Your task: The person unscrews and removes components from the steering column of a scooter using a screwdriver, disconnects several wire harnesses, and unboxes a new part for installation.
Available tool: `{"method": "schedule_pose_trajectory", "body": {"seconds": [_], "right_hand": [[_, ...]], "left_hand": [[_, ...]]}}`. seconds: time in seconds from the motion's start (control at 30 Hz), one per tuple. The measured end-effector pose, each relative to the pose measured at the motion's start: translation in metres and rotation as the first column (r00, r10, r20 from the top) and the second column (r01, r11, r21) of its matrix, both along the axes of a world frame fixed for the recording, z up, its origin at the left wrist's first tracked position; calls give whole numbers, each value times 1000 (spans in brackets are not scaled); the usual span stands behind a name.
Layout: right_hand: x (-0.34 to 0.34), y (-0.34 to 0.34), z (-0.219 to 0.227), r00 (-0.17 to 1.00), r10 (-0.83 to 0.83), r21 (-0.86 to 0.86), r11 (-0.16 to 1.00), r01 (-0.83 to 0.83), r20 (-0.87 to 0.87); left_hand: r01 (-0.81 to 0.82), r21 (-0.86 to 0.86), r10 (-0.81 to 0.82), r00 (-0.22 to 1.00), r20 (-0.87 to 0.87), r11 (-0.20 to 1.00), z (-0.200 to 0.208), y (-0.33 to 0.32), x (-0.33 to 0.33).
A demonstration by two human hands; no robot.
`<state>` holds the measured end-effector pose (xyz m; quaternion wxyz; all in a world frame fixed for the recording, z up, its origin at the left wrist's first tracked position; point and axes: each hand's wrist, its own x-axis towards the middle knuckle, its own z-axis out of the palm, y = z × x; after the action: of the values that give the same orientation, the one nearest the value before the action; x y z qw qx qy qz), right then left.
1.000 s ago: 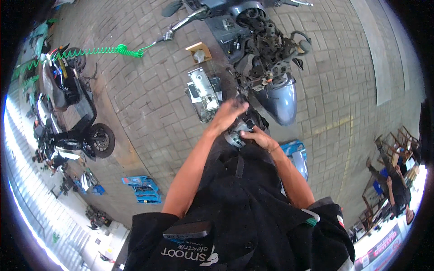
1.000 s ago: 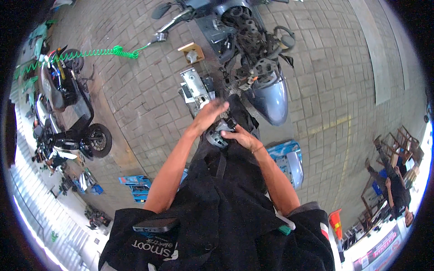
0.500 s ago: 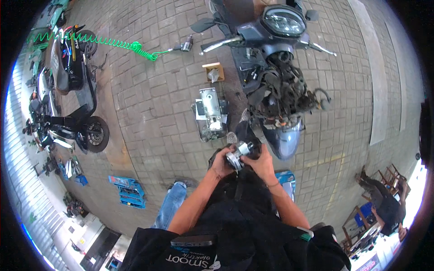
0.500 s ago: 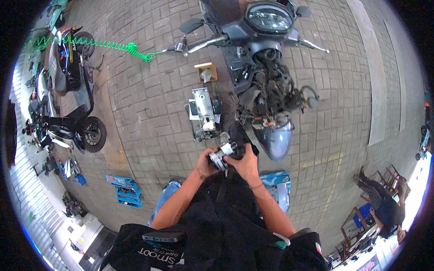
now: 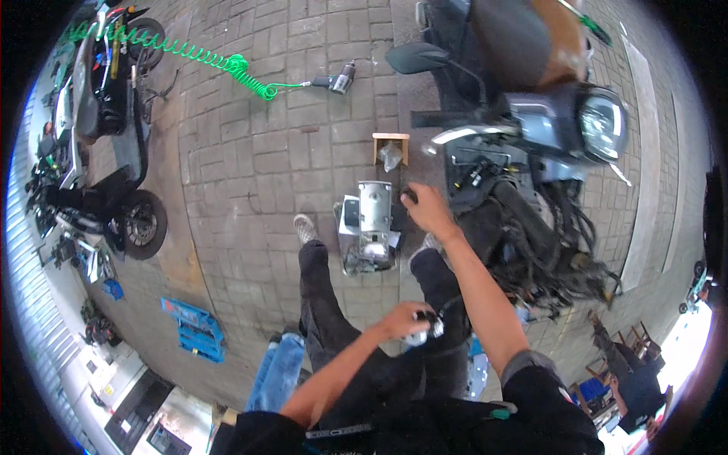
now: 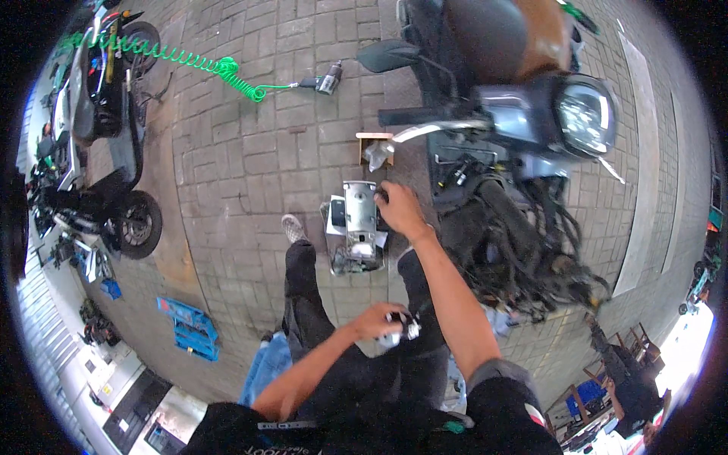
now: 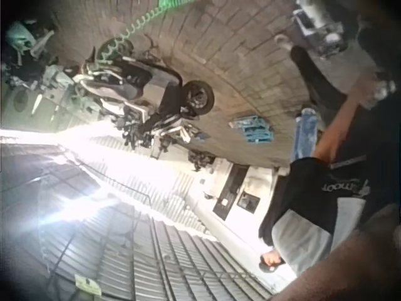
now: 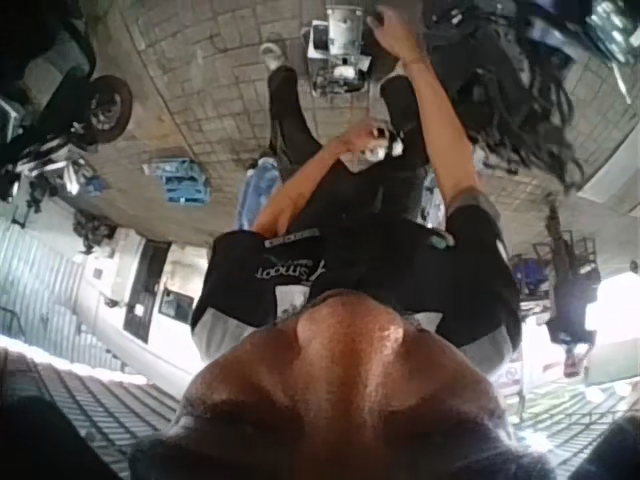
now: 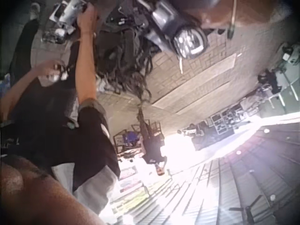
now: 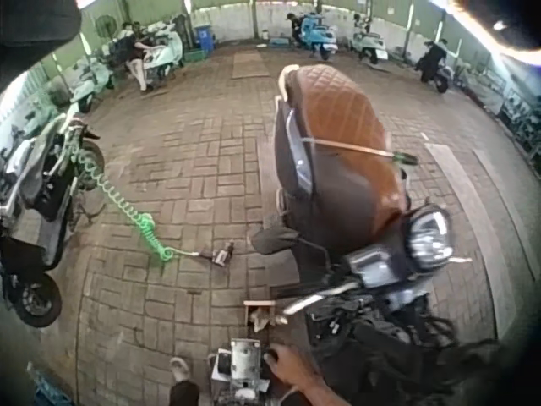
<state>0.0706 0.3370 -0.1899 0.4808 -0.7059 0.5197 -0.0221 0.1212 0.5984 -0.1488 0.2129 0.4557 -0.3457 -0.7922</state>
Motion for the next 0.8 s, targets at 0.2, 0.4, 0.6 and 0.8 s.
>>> {"method": "schedule_pose_trajectory", "body": {"seconds": [0.2,0.4,0.6,0.8], "right_hand": [[81,-54,-314,986,155,-370,914,-165,-58],[114,-56,-481,833,-8,-160,982,-97,-554],[145,-33,-517,816,-450,-370,874,317,-363],[107,-35,-532,850,-296,-362,922,136,-435]], "left_hand": [[166,-26,-167,962,-217,986,-88,-18,23],[234,64,-177,864,-471,970,-127,-37,55],[212,139,-107,838,-536,967,-146,-25,78],[220,151,-105,833,-543,964,-147,-24,79]]}}
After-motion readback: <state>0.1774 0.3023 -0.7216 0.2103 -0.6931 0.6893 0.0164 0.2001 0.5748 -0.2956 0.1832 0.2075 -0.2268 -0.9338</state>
